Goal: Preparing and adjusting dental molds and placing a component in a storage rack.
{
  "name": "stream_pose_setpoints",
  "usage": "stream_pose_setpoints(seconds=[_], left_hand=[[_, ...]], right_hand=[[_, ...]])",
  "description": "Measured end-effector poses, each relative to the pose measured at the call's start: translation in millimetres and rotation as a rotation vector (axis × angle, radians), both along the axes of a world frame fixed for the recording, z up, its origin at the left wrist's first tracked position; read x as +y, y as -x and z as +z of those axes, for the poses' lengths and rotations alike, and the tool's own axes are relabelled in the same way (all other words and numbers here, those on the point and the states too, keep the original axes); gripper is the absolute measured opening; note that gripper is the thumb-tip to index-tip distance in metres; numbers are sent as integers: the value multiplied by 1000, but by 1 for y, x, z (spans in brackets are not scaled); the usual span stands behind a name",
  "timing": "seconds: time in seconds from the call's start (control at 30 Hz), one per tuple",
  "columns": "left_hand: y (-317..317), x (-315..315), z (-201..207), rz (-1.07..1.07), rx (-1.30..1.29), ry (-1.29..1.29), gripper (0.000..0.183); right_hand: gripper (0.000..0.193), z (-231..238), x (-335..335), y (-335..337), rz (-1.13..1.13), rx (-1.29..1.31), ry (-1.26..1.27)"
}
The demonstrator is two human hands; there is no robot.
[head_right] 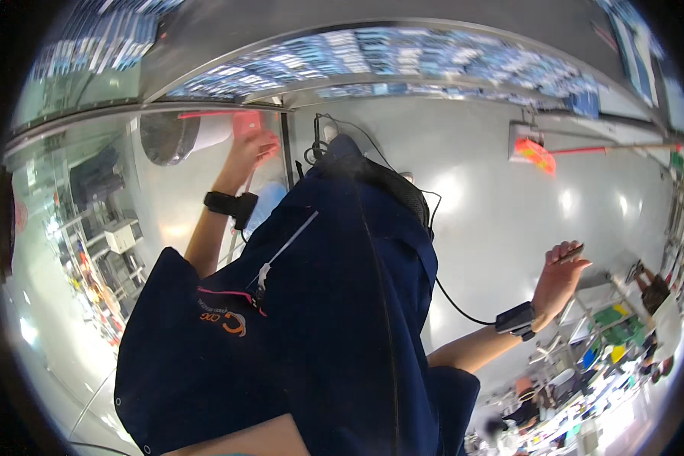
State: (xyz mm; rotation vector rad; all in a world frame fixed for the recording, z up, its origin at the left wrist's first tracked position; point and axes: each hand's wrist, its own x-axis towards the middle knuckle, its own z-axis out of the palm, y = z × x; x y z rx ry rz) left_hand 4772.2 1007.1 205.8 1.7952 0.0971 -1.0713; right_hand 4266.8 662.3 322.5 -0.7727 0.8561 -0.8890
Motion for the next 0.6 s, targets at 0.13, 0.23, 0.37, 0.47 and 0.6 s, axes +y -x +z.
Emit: stream_pose_setpoints(seconds=[0.13, 0.23, 0.37, 0.47, 0.6], left_hand=[[95, -70, -33, -669, -411, -27, 17], [155, -141, -32, -877, -98, 198, 20], [217, -218, -1, -1181, -23, 271, 21], [263, -263, 6, -1425, 113, 414, 22], [324, -331, 1, -1623, 230, 423, 21]], right_hand=[[40, -21, 38, 65, -123, 439, 121], [37, -36, 59, 87, -180, 779, 64], [34, -94, 77, 110, -150, 652, 96], [16, -127, 58, 100, -90, 570, -10], [35, -159, 18, 102, 163, 690, 160]])
